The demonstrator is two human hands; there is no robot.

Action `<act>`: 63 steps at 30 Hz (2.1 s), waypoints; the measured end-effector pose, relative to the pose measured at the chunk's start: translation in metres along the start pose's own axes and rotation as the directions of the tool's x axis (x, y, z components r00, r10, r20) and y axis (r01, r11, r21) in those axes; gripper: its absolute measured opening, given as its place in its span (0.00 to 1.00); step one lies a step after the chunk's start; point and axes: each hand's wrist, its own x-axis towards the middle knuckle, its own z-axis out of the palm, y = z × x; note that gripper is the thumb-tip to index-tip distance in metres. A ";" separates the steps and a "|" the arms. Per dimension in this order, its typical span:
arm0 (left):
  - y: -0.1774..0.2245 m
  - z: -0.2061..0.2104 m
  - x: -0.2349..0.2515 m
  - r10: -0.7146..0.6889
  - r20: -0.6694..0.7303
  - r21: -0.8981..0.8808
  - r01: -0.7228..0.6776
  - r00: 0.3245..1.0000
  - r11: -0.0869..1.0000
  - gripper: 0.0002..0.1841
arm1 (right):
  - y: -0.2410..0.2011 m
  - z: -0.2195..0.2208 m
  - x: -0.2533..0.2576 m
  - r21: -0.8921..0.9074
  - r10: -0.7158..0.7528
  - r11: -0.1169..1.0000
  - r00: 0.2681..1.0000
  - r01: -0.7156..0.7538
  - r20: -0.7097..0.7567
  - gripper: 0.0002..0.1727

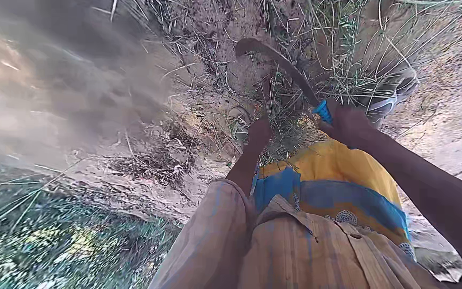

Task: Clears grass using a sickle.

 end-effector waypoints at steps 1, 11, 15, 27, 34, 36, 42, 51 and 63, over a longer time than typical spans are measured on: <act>-0.004 -0.001 0.001 -0.001 -0.020 -0.005 0.001 1.000 1.000 0.24 | 0.003 -0.001 0.019 -0.060 0.018 0.998 0.998 -0.015 0.058 0.22; -0.054 0.064 -0.011 0.090 0.254 0.155 -0.133 0.963 0.979 0.23 | 0.115 0.030 -0.179 -0.156 0.362 0.927 0.921 -0.340 0.142 0.21; -0.055 0.090 -0.021 0.087 0.194 0.192 -0.125 0.977 0.974 0.22 | 0.088 0.026 -0.119 -0.131 0.075 0.988 0.997 -0.077 -0.019 0.20; 0.026 -0.022 0.074 -0.181 -0.165 -0.677 0.022 0.970 0.736 0.34 | 0.110 0.045 -0.126 -0.319 0.238 0.933 0.951 -0.168 0.197 0.18; 0.050 0.027 0.098 -0.330 -0.099 -0.535 0.230 0.939 0.813 0.56 | 0.119 -0.011 -0.198 -0.244 0.318 0.923 0.947 -0.297 0.051 0.20; 0.033 0.037 0.090 -0.243 -0.077 -0.586 0.153 0.967 0.796 0.44 | 0.112 -0.012 -0.187 -0.233 0.239 0.943 0.971 -0.237 -0.022 0.24; -0.012 0.041 0.058 -0.077 -0.017 -0.577 0.053 0.997 0.815 0.24 | 0.068 0.027 -0.056 -0.025 0.070 0.997 0.997 -0.069 0.031 0.19; -0.011 0.043 0.031 0.068 0.116 -0.206 -0.043 0.991 0.978 0.25 | 0.033 0.044 -0.042 -0.253 0.387 0.912 0.879 -0.322 0.277 0.19; 0.017 0.065 -0.017 0.122 0.250 -0.137 -0.089 0.961 0.986 0.33 | 0.044 0.030 -0.114 -0.153 0.193 0.970 0.981 -0.191 -0.002 0.18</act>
